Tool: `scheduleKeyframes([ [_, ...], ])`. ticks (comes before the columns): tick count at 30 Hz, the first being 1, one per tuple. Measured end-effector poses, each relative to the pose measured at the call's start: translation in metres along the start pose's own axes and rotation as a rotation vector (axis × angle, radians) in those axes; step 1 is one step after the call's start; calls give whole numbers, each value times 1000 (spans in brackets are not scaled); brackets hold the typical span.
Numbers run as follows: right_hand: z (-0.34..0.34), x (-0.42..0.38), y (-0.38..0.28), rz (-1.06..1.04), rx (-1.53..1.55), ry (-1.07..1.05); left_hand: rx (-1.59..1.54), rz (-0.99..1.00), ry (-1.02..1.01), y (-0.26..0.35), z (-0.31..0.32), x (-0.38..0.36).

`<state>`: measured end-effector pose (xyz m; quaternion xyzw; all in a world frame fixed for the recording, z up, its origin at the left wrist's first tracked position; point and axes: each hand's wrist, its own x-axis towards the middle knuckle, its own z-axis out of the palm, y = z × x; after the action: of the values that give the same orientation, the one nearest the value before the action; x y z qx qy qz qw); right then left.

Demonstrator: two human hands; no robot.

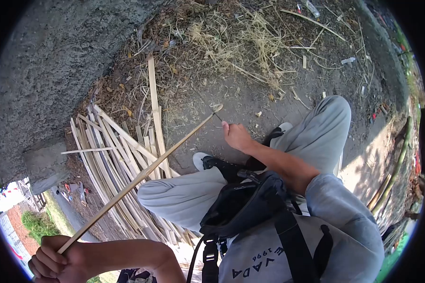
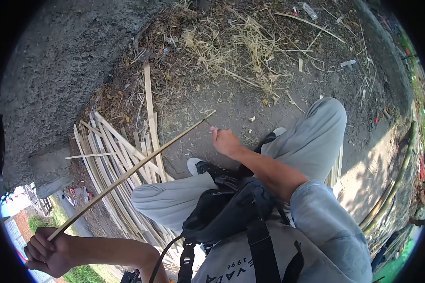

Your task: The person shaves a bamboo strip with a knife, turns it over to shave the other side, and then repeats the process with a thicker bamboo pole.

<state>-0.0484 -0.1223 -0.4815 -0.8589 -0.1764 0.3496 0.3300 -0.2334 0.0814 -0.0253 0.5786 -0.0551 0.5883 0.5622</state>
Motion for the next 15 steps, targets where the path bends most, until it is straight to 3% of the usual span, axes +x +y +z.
scheduleKeyframes([
  [4, 10, -18, -9, -175, 159, 62, 65, 22, 106, -5, -3, 8],
  [10, 13, 7, 26, 2, -42, -12, 60, -30, 54, -10, -10, 15],
  [15, 17, -5, 16, -95, 36, 98, 38, -14, 81, -15, -7, 15],
])
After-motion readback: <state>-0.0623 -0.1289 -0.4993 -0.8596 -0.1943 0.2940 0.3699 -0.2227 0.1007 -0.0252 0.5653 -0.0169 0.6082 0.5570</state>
